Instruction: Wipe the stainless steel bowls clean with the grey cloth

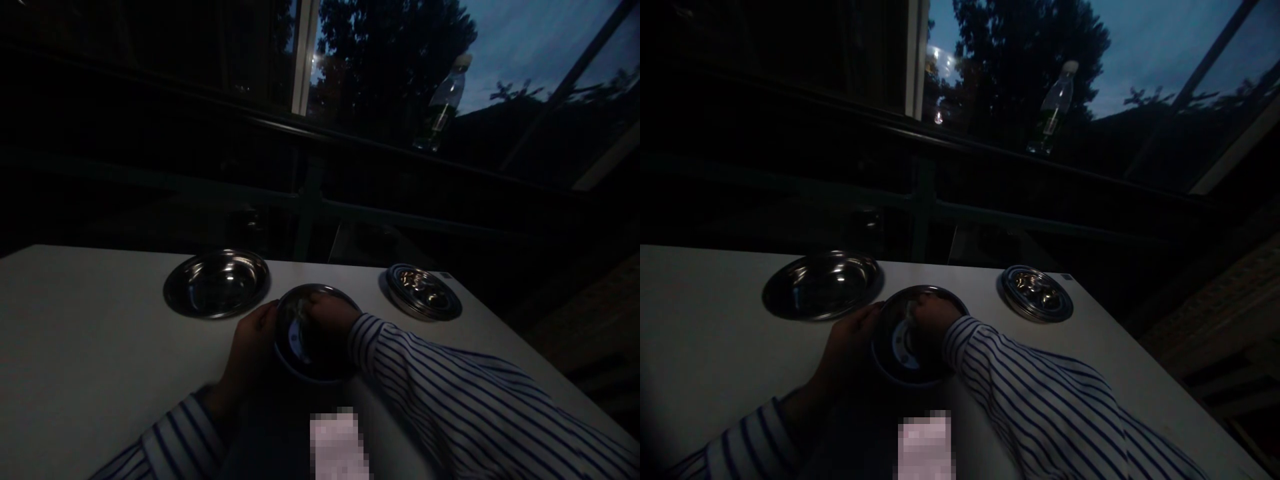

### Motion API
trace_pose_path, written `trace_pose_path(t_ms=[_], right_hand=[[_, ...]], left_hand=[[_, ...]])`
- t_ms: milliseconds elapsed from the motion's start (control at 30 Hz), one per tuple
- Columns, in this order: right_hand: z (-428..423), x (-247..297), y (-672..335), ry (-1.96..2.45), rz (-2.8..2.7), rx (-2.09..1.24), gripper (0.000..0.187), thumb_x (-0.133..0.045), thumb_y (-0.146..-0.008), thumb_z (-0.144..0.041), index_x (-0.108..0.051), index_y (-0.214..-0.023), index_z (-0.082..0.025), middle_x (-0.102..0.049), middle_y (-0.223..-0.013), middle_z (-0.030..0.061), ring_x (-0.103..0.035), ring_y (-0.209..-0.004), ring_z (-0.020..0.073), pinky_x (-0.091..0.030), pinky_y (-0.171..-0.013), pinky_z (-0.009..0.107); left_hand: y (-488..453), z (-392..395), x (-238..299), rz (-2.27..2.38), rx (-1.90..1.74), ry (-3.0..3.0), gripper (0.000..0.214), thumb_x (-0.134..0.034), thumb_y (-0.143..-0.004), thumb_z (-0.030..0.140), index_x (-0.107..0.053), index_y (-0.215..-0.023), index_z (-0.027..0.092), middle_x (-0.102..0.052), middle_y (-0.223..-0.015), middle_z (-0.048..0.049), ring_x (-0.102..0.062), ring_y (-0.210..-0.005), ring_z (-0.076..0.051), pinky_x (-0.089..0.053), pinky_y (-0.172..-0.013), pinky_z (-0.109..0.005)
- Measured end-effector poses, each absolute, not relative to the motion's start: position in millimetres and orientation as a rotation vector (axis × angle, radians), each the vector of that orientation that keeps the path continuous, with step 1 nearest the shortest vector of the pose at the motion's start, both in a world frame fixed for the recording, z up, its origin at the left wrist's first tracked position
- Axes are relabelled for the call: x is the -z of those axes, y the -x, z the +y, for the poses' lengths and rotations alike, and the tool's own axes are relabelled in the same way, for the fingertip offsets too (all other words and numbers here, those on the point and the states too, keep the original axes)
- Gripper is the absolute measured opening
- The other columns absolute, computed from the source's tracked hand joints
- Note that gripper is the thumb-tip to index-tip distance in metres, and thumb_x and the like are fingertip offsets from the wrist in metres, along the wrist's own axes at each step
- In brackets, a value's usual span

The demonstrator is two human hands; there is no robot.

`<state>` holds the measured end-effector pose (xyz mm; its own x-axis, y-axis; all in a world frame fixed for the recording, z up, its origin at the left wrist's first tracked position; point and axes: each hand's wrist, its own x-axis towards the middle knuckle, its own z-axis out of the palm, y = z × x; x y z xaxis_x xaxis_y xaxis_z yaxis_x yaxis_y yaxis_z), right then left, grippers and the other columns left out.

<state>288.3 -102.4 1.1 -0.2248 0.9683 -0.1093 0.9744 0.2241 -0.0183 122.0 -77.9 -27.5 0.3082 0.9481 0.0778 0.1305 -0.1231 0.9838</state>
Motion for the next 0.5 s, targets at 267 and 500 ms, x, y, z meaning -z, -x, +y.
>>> trace_pose_path(t_ms=[267, 500], right_hand=[[-100, -4, -269, -2.234, 2.389, 0.277, 0.027, -0.038, -0.088, -0.019, -0.056, -0.106, -0.010, -0.061, -0.106, 0.0142, -0.058, -0.095, 0.0199, -0.044, -0.081, 0.031], [-118, -7, -242, -1.951, 2.557, 0.505, 0.025, -0.038, -0.088, -0.015, -0.061, -0.100, -0.015, -0.067, -0.095, 0.0039, -0.062, -0.082, 0.0121, -0.047, -0.067, 0.020]], left_hand=[[-126, -81, 26, 1.031, -1.023, -1.557, 0.033, -0.046, -0.078, 0.034, -0.066, -0.092, 0.013, -0.071, -0.087, -0.0058, -0.064, -0.079, -0.020, -0.047, -0.067, -0.026], [-123, -79, 27, 1.144, -1.115, -1.543, 0.032, -0.049, -0.075, 0.033, -0.068, -0.090, 0.013, -0.072, -0.087, -0.0061, -0.064, -0.080, -0.021, -0.048, -0.069, -0.027]])
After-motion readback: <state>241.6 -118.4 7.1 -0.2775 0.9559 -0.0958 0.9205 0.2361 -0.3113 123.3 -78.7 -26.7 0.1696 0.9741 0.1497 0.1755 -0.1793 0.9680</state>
